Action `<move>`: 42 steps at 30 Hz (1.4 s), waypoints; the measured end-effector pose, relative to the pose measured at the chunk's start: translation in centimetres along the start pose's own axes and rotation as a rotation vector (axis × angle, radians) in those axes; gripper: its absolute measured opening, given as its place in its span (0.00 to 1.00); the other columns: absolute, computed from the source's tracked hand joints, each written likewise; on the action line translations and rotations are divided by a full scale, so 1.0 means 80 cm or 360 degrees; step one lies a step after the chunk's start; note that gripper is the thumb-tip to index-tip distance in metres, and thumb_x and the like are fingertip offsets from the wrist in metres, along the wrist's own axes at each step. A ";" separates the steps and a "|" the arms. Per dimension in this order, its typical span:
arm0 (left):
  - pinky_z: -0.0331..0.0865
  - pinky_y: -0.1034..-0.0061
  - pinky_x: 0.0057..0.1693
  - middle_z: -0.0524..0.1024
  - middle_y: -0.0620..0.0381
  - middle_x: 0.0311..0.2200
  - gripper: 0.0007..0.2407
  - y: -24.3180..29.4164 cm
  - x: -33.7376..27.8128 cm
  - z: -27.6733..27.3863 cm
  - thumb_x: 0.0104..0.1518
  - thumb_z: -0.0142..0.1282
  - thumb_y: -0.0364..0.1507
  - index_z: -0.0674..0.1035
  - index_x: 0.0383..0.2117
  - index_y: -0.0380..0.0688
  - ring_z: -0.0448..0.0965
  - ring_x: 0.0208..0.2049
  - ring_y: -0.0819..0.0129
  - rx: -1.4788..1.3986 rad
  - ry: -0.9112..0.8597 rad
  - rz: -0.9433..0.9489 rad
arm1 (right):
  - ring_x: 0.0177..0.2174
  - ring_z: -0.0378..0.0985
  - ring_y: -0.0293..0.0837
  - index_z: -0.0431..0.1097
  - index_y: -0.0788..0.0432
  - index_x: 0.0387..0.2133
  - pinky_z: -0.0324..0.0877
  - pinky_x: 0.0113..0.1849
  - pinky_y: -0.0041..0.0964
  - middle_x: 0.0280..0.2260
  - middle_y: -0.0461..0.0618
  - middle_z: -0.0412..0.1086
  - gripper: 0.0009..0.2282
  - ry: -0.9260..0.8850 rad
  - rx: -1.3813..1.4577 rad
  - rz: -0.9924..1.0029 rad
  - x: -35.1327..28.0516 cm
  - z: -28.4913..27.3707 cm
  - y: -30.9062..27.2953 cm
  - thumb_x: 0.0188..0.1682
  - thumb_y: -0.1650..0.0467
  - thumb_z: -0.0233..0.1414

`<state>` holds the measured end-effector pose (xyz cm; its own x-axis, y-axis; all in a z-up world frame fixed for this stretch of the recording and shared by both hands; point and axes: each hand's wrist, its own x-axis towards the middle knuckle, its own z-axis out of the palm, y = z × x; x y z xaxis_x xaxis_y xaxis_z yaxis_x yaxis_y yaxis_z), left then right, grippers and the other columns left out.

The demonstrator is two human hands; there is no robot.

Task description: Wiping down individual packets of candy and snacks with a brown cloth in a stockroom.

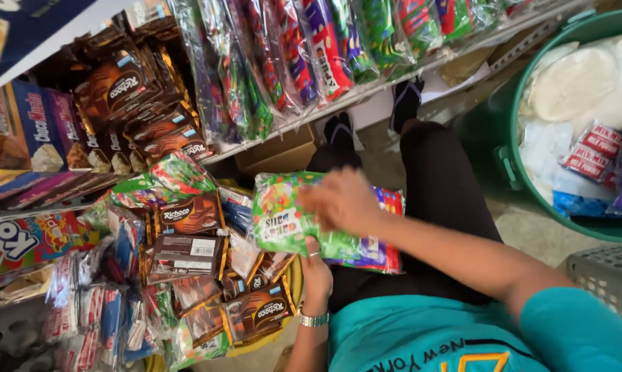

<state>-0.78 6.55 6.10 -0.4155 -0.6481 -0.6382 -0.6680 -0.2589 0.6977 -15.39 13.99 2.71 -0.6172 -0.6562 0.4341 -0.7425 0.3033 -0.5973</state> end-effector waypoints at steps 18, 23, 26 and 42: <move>0.56 0.53 0.64 0.72 0.42 0.55 0.24 -0.048 0.018 -0.002 0.68 0.37 0.45 0.72 0.61 0.42 0.66 0.58 0.49 0.0340 -0.0054 0.0297 | 0.28 0.76 0.49 0.74 0.37 0.35 0.72 0.31 0.50 0.31 0.39 0.71 0.08 0.0108 0.0103 -0.0149 0.042 0.054 -0.038 0.42 0.60 0.60; 0.52 0.53 0.72 0.70 0.43 0.62 0.27 -0.033 0.011 0.002 0.67 0.38 0.51 0.71 0.63 0.45 0.64 0.66 0.51 0.0252 -0.0073 0.0156 | 0.34 0.77 0.54 0.76 0.42 0.40 0.72 0.32 0.51 0.34 0.45 0.71 0.10 -0.0036 -0.0097 0.0250 0.045 0.051 0.051 0.48 0.58 0.57; 0.51 0.56 0.72 0.69 0.45 0.63 0.29 -0.019 0.008 -0.001 0.65 0.37 0.53 0.69 0.65 0.48 0.63 0.66 0.53 0.0186 -0.0154 0.0085 | 0.39 0.77 0.54 0.75 0.42 0.45 0.72 0.38 0.49 0.38 0.45 0.71 0.12 -0.0120 -0.0013 0.0457 0.015 0.029 0.067 0.50 0.58 0.57; 0.50 0.49 0.71 0.67 0.34 0.62 0.23 -0.021 0.007 0.005 0.69 0.38 0.39 0.68 0.63 0.34 0.62 0.66 0.46 0.0066 -0.0557 0.0668 | 0.45 0.77 0.57 0.76 0.45 0.47 0.72 0.48 0.49 0.42 0.53 0.73 0.15 0.0086 0.0202 0.0811 -0.018 -0.030 0.029 0.47 0.61 0.62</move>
<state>-0.13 6.92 4.47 -0.8276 -0.4107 -0.3828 -0.4213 0.0037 0.9069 -16.86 17.31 2.33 -0.9068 -0.4097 0.0994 -0.3093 0.4862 -0.8173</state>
